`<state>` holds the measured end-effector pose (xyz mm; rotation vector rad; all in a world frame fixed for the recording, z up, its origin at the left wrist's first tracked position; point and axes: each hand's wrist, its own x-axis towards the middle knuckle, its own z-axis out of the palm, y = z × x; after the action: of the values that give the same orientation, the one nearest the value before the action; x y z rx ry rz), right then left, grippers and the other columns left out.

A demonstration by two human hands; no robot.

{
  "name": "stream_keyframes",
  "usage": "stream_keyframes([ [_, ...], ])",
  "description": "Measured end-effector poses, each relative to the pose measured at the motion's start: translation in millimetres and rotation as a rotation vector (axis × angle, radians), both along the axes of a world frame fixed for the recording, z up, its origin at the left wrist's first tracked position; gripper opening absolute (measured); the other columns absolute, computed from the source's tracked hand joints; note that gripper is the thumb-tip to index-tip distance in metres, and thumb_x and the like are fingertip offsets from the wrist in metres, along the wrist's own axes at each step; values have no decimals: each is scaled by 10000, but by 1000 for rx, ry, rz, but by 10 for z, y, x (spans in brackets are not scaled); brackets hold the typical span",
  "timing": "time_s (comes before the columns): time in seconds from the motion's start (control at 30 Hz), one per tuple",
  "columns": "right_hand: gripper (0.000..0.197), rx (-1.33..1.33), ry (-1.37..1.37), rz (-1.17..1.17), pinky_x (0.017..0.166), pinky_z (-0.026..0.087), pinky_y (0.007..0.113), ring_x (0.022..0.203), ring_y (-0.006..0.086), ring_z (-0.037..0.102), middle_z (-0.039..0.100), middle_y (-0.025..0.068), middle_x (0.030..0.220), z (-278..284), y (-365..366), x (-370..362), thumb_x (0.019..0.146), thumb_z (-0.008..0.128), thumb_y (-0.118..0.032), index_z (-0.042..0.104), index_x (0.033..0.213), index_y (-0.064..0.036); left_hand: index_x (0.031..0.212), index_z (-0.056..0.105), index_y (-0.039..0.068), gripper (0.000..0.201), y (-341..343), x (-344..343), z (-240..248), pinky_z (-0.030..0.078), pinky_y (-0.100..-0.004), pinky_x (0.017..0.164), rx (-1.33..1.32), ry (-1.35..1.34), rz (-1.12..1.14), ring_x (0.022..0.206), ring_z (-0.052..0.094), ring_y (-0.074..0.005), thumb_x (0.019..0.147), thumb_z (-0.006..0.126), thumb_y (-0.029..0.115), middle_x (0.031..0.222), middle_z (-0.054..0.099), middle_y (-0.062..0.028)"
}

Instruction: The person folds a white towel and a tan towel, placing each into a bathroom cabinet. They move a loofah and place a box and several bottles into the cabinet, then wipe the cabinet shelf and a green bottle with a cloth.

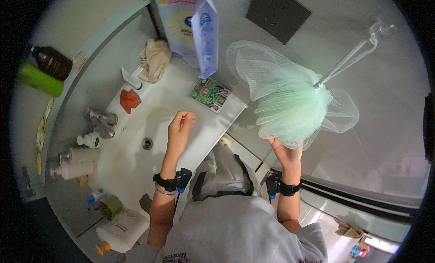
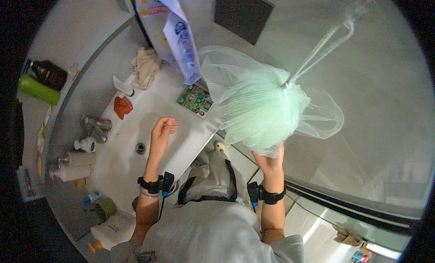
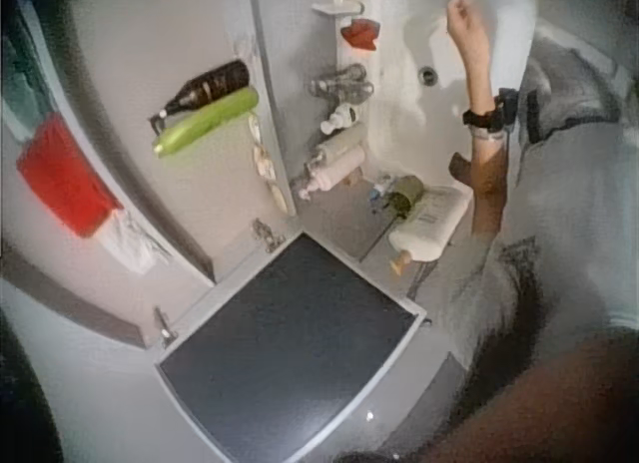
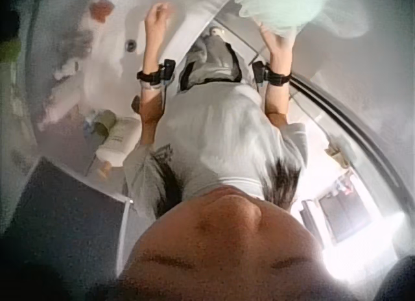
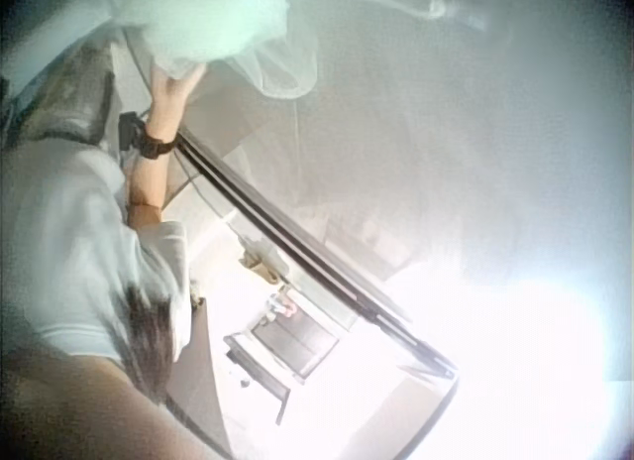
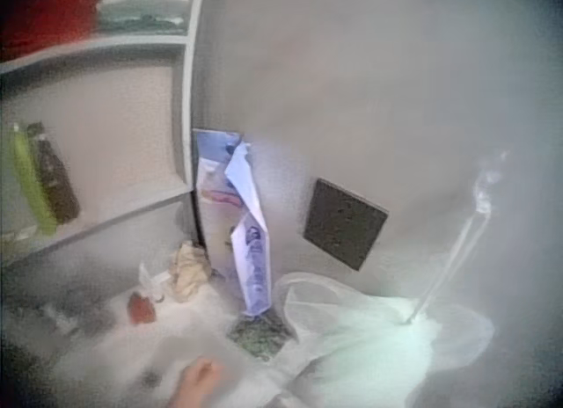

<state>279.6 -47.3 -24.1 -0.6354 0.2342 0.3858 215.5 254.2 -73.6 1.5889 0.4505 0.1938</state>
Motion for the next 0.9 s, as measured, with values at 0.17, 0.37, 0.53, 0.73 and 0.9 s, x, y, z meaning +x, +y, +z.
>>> stream_keyframes([
  [0.17,467,174,34,-28,1006,317,459,1207,296,376,407,128,1317,-7,47,245,901,424,-336,393,1281,-68,975,545,12,228,63,-95,18,445,-259,722,18,-25,82,841,596,-144,918,480,223,908,611,-72],
  [0.37,363,97,-199,124,920,395,384,1072,243,481,520,116,1152,67,195,458,888,488,-245,460,1198,-57,987,541,19,209,141,-189,-49,458,-273,738,49,35,190,838,598,-152,916,471,202,937,606,-74],
  [0.53,341,48,-199,161,902,400,371,1045,232,489,526,110,1124,-20,169,550,885,493,-227,467,1179,-55,977,535,10,180,414,33,-256,459,-296,745,229,59,216,839,589,-187,871,521,155,924,591,-103],
  [0.73,315,-56,-171,201,879,407,355,1012,219,499,534,102,1090,-208,95,566,881,499,-206,476,1155,-52,1068,435,-12,421,1105,870,-654,415,-389,848,804,151,405,1022,500,-310,755,652,169,1061,488,-200],
  [0.9,293,-139,-137,239,861,412,342,985,208,507,541,96,1062,-503,-43,493,878,504,-188,484,1136,-50,1131,373,-33,614,1477,1522,-826,378,-408,918,983,338,561,1062,459,-360,684,719,208,1100,473,-211],
])
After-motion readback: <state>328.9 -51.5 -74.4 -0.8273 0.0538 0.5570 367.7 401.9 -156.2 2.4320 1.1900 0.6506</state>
